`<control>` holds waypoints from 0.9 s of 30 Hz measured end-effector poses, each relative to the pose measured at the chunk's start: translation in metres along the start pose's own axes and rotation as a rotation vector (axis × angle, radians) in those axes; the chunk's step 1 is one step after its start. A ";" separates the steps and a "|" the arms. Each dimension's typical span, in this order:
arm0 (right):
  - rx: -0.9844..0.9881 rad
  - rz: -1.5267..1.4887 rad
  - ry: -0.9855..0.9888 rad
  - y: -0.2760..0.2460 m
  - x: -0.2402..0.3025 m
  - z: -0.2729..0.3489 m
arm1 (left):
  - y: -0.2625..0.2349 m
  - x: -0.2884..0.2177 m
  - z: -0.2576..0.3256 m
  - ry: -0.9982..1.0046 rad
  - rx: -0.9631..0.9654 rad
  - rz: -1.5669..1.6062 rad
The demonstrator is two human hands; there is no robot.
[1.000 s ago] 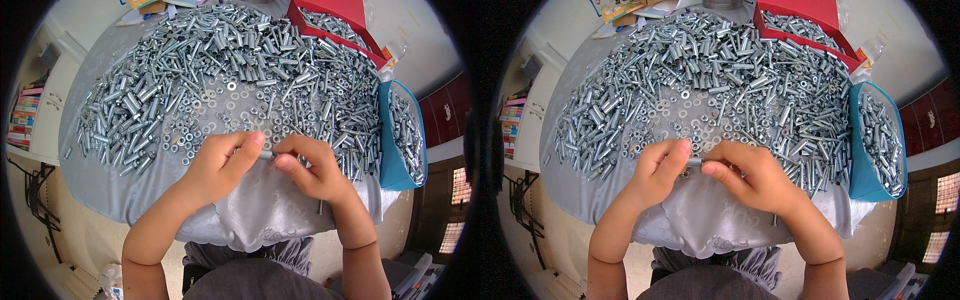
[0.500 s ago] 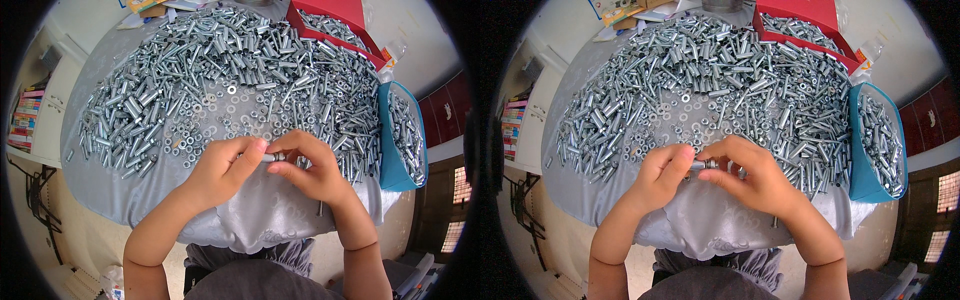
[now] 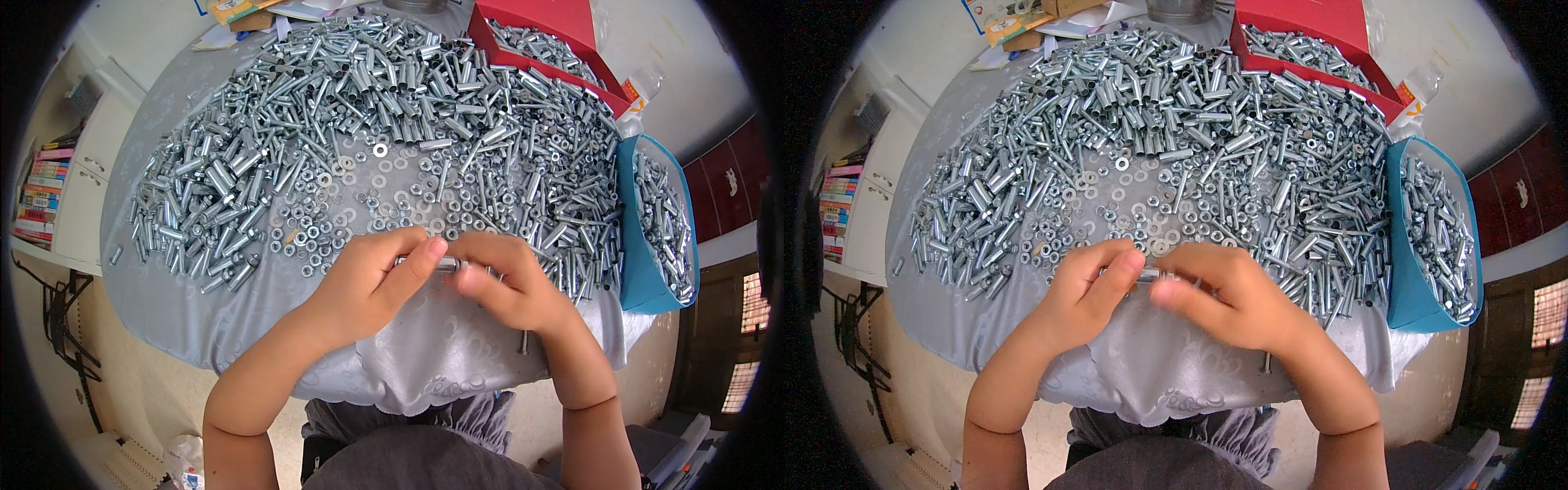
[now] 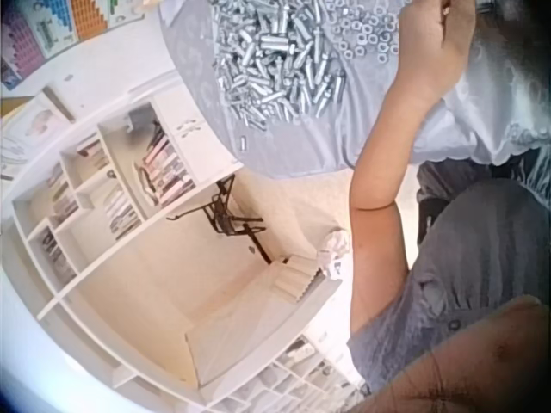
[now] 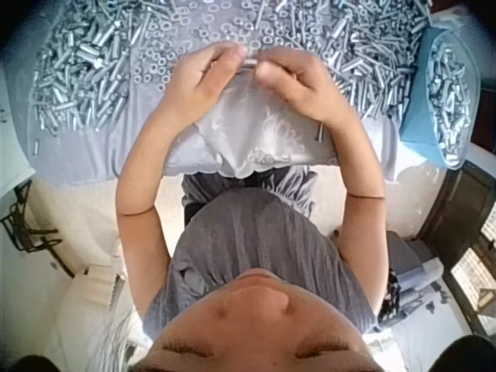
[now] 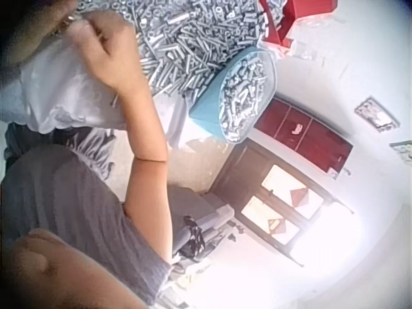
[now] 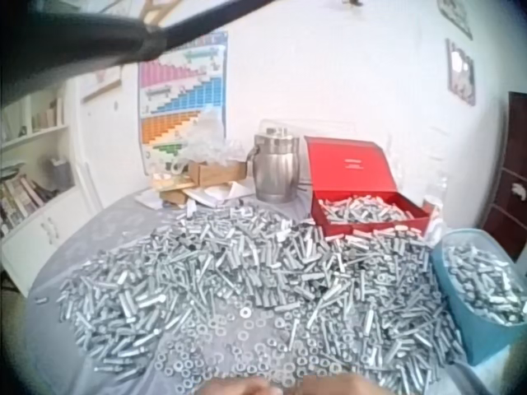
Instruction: The person repeatedly picks up metal bolts and washers from a large pile on a table. They thread the washers onto the bolts by hand and place the assembled units into a blue container on the right side of the table. The task involves continuous manual sorting and assembly of hardware components.
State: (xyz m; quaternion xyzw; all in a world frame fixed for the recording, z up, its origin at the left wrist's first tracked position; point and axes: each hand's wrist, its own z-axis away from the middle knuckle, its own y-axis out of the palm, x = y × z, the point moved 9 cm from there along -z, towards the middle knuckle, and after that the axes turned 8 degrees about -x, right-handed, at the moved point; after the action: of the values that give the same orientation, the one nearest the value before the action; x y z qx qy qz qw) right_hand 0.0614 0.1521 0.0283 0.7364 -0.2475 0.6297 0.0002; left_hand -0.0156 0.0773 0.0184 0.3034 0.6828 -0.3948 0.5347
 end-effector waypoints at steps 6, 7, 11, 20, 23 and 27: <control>-0.029 0.256 -0.095 -0.006 0.001 -0.001 | -0.003 0.004 -0.002 -0.007 -0.016 0.046; 0.033 0.308 -0.127 -0.002 -0.001 0.000 | -0.003 0.004 -0.001 -0.001 -0.018 0.052; -0.180 0.143 -0.060 -0.008 0.012 -0.002 | -0.003 0.007 -0.001 -0.002 -0.015 0.037; -0.018 0.131 -0.028 -0.002 0.005 -0.003 | 0.000 0.003 0.000 0.003 0.037 -0.069; 0.037 0.088 0.019 0.001 0.000 -0.001 | -0.001 0.000 0.000 0.017 0.036 -0.042; 0.017 -0.050 0.200 -0.001 -0.017 0.003 | 0.001 0.002 -0.001 0.029 0.047 -0.096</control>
State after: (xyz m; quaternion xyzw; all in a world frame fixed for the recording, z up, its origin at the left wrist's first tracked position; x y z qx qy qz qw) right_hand 0.0630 0.1582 0.0118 0.6759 -0.2222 0.7019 0.0344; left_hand -0.0155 0.0784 0.0160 0.2885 0.6948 -0.4314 0.4979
